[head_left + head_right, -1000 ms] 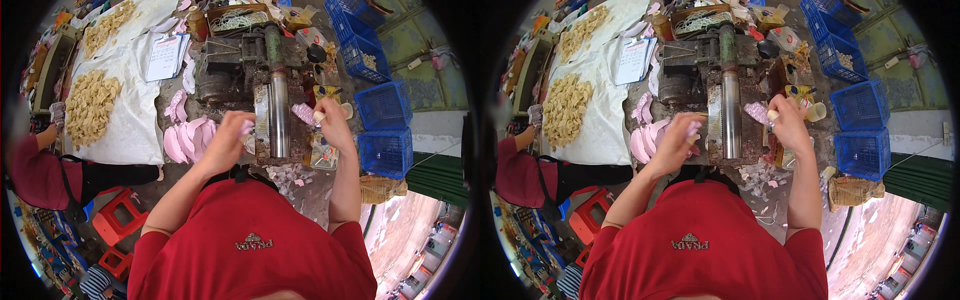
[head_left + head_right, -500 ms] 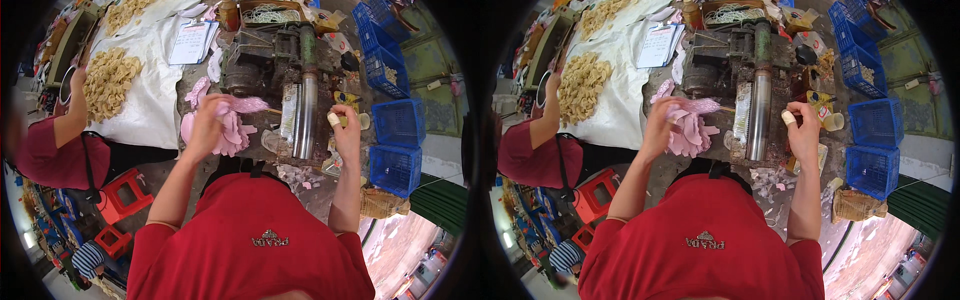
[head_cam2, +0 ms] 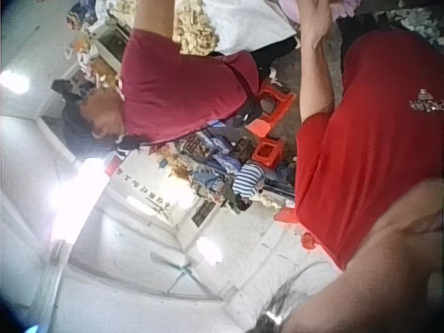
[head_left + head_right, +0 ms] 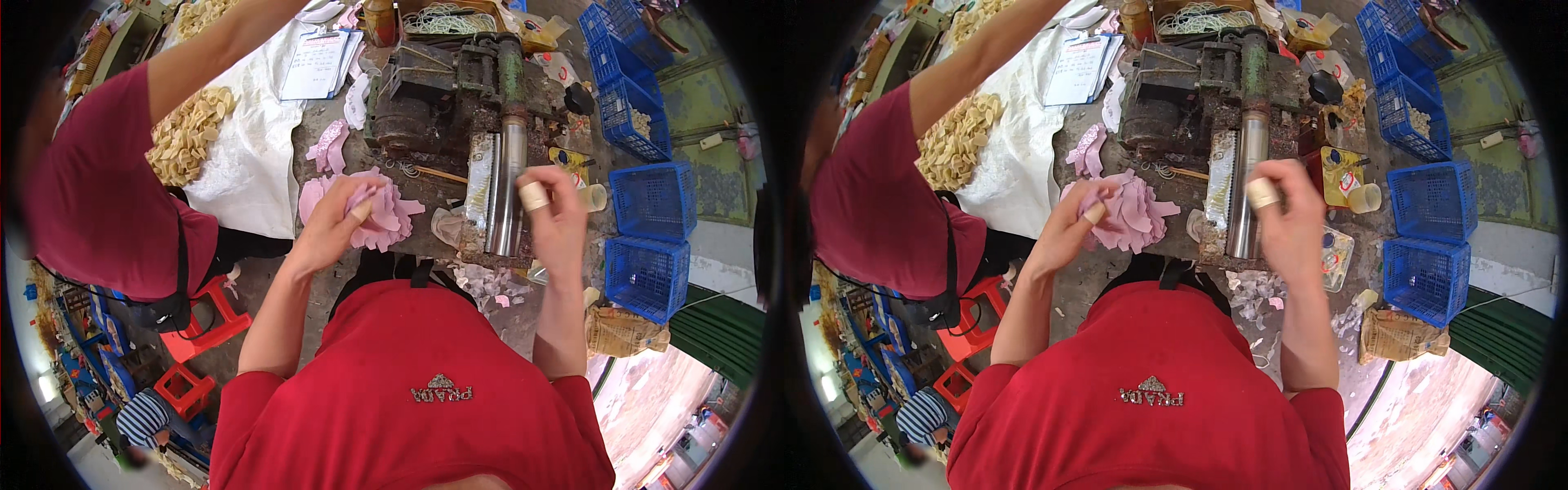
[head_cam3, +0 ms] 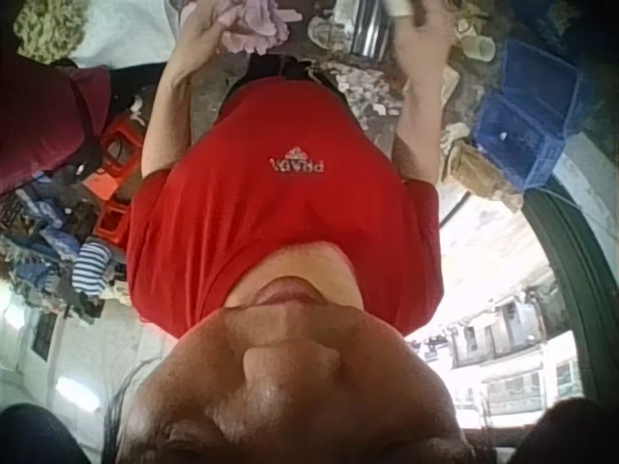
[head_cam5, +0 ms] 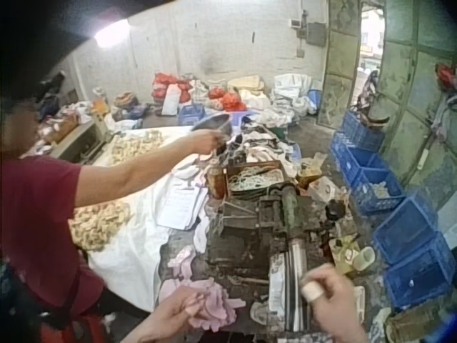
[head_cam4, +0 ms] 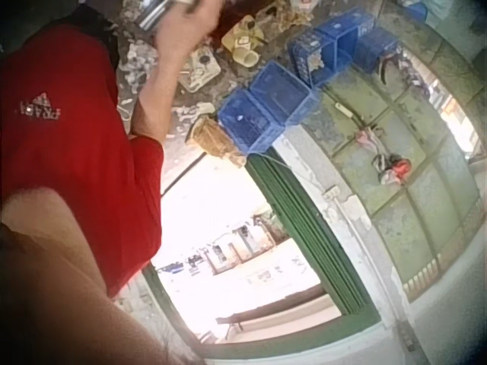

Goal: The person aligns and attaches pink fabric pieces onto shoe components by hand and presses them against a roller machine.

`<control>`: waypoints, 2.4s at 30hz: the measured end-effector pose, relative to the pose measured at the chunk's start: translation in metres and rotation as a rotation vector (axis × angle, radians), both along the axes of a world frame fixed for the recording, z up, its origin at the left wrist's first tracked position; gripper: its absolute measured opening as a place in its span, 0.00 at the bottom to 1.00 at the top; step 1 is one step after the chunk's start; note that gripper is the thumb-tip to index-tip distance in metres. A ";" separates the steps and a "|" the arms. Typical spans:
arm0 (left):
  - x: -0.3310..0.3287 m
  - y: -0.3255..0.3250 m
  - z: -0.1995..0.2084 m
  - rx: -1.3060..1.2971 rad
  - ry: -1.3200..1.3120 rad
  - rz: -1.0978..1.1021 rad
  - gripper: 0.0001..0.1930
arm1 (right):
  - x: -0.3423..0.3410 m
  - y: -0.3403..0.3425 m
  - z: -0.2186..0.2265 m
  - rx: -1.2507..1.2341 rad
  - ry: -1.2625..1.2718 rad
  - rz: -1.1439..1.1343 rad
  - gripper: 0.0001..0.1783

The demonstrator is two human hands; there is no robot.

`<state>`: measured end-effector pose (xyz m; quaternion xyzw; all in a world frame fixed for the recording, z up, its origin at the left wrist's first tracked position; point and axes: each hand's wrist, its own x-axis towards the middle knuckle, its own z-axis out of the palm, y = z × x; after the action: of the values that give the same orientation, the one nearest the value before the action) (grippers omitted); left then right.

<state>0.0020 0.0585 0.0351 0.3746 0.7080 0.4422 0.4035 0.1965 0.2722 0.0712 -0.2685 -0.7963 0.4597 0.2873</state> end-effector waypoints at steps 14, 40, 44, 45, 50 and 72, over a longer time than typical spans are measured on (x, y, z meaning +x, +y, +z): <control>0.067 0.062 0.022 0.513 -0.816 0.260 0.18 | -0.032 -0.048 -0.002 0.411 -0.052 0.129 0.10; 0.017 0.051 -0.033 0.257 0.350 -0.011 0.16 | 0.034 0.048 -0.036 -0.072 -0.257 -0.114 0.10; -0.015 0.008 -0.044 0.061 0.653 0.166 0.17 | 0.031 0.045 -0.042 -0.082 -0.217 -0.146 0.09; -0.016 -0.002 -0.050 -0.035 0.834 0.086 0.18 | 0.030 0.044 -0.042 -0.074 -0.210 -0.146 0.09; -0.003 -0.028 -0.064 -0.381 0.731 -0.284 0.17 | 0.024 0.043 -0.041 -0.087 -0.183 -0.129 0.09; 0.068 0.057 0.023 0.557 -0.972 0.267 0.19 | -0.035 -0.055 -0.009 0.464 -0.008 0.047 0.07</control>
<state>0.0696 0.1151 0.0583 0.1279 0.3393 0.7805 0.5093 0.1618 0.2174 0.0621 -0.1786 -0.8878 0.2697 0.3273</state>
